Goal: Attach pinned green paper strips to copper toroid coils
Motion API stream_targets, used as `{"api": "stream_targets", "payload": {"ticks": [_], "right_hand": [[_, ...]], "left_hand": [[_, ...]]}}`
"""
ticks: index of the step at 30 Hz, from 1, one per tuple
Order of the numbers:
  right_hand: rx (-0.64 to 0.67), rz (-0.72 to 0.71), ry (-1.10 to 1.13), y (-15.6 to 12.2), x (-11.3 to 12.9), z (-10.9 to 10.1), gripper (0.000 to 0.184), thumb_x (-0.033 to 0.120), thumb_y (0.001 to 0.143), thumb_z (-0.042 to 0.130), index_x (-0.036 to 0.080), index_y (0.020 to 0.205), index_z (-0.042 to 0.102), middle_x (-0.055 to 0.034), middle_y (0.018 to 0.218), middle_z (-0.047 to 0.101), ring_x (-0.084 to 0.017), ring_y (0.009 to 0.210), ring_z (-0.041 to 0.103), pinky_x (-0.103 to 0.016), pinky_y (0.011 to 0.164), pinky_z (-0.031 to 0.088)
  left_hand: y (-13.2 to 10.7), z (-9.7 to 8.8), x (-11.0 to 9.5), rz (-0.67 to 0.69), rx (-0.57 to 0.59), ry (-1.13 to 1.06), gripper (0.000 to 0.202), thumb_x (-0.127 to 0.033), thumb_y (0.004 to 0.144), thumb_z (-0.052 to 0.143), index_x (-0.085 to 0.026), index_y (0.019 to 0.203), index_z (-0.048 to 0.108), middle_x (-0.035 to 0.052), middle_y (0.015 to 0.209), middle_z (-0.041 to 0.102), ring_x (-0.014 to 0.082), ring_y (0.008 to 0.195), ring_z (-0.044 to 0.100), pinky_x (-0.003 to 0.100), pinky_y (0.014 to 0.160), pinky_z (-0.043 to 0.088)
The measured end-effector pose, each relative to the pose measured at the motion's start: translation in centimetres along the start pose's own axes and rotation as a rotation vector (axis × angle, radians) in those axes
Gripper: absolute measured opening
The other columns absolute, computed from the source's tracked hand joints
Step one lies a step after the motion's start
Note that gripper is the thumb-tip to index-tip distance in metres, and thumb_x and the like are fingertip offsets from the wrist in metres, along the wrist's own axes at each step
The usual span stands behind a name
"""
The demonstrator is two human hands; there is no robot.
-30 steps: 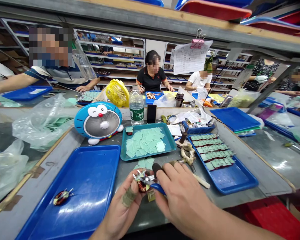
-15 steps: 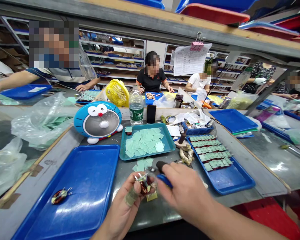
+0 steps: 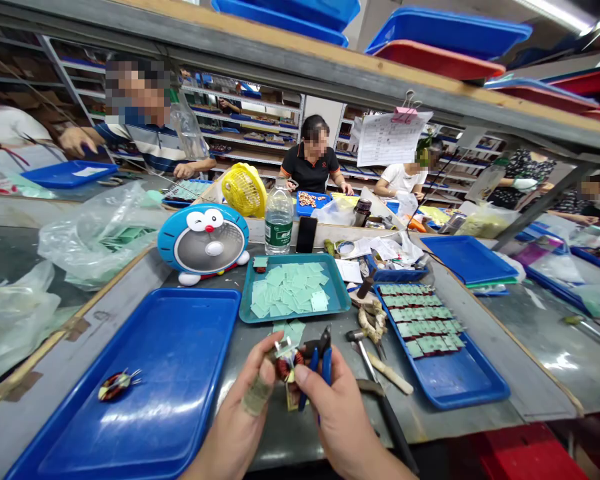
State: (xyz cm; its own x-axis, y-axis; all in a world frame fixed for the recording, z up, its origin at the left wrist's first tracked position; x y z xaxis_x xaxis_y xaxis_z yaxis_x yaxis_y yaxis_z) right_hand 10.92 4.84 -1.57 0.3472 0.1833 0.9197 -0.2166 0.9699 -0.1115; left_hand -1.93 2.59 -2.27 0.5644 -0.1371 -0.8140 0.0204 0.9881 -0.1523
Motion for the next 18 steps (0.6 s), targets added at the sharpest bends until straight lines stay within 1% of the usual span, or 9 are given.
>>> {"api": "stream_targets", "payload": {"ticks": [3,4,5,6,8,10,12,14,18], "right_hand": [[0.054,0.065,0.117,-0.2,0.7,1.1,0.034,0.039,0.087,0.077,0.02,0.11,0.062,-0.0013,0.094,0.065,-0.013,0.07,0.055,-0.027,0.064,0.048],[0.065,0.064,0.076,-0.2,1.2,1.2,0.033,0.039,0.089,0.075,0.02,0.112,0.062,-0.002,0.095,0.065,-0.014,0.073,0.056,-0.028,0.067,0.048],[0.075,0.046,-0.011,-0.2,1.8,1.0,0.031,0.039,0.091,0.072,0.02,0.113,0.061,-0.0028,0.098,0.066,-0.015,0.077,0.058,-0.029,0.07,0.049],[0.083,0.003,-0.151,-0.3,2.5,0.8,0.027,0.039,0.094,0.068,0.02,0.112,0.061,-0.0036,0.1,0.066,-0.017,0.081,0.058,-0.031,0.074,0.049],[0.064,-0.166,-0.572,-0.4,4.4,0.0,0.016,0.034,0.097,0.062,0.02,0.105,0.061,-0.005,0.099,0.064,-0.021,0.087,0.058,-0.036,0.079,0.046],[0.025,-0.378,-1.056,-0.6,6.3,-0.3,0.007,0.027,0.096,0.059,0.021,0.098,0.06,-0.0059,0.096,0.061,-0.025,0.089,0.054,-0.04,0.08,0.041],[0.019,-0.516,-1.429,-0.9,7.5,0.0,0.005,0.022,0.093,0.058,0.023,0.097,0.062,-0.0067,0.096,0.059,-0.028,0.088,0.051,-0.042,0.078,0.037],[0.05,-0.559,-1.628,-1.1,8.2,0.8,0.011,0.021,0.091,0.06,0.025,0.101,0.063,-0.0063,0.097,0.059,-0.029,0.087,0.05,-0.043,0.077,0.035],[0.047,-0.613,-1.765,-1.1,8.9,2.4,0.016,0.022,0.086,0.066,0.026,0.101,0.062,-0.0044,0.094,0.06,-0.029,0.085,0.049,-0.043,0.075,0.033]], "left_hand": [[0.2,0.6,-0.3,-0.038,0.137,-0.105,0.05,-0.052,0.097,0.063,-0.025,0.139,0.063,0.0129,0.134,0.066,0.0233,0.097,0.064,0.028,0.068,0.053],[0.3,0.6,-0.5,-0.027,0.145,-0.138,0.048,-0.05,0.096,0.065,-0.024,0.136,0.065,0.0127,0.134,0.066,0.0227,0.098,0.065,0.027,0.07,0.055],[0.4,0.6,-0.6,-0.011,0.136,-0.169,0.046,-0.049,0.095,0.067,-0.024,0.134,0.067,0.0118,0.134,0.067,0.0224,0.102,0.065,0.028,0.078,0.056],[0.4,0.5,-0.7,0.006,0.122,-0.199,0.044,-0.048,0.094,0.069,-0.024,0.132,0.067,0.0107,0.133,0.068,0.0226,0.107,0.065,0.028,0.087,0.055],[0.5,0.3,-0.9,0.02,0.099,-0.234,0.044,-0.047,0.091,0.073,-0.025,0.129,0.068,0.0088,0.13,0.069,0.0225,0.113,0.064,0.03,0.101,0.051],[0.5,0.1,-1.1,0.033,0.08,-0.236,0.044,-0.046,0.091,0.074,-0.026,0.129,0.066,0.0081,0.133,0.068,0.0216,0.114,0.064,0.03,0.102,0.051],[0.5,0.1,-1.2,0.055,0.062,-0.216,0.043,-0.044,0.091,0.075,-0.027,0.128,0.065,0.0076,0.137,0.065,0.0205,0.114,0.064,0.028,0.099,0.052],[0.4,0.1,-1.4,0.083,0.04,-0.197,0.043,-0.043,0.09,0.077,-0.027,0.127,0.064,0.0066,0.139,0.064,0.0201,0.116,0.063,0.027,0.1,0.051],[0.3,0.3,-1.5,0.116,0.023,-0.153,0.043,-0.043,0.088,0.079,-0.029,0.125,0.062,0.0046,0.137,0.065,0.0199,0.114,0.064,0.027,0.1,0.051]]}}
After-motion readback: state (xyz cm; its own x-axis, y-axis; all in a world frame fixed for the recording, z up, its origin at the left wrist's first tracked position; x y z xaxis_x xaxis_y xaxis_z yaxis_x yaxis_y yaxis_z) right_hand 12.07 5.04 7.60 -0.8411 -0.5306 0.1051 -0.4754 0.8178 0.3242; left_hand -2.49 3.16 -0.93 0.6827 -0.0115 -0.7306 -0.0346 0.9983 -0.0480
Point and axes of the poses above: each hand's wrist, its own y-axis towards the middle knuckle, its own z-axis out of the palm, x = y × z, the point moved 4 cm from there along y, towards the middle knuckle
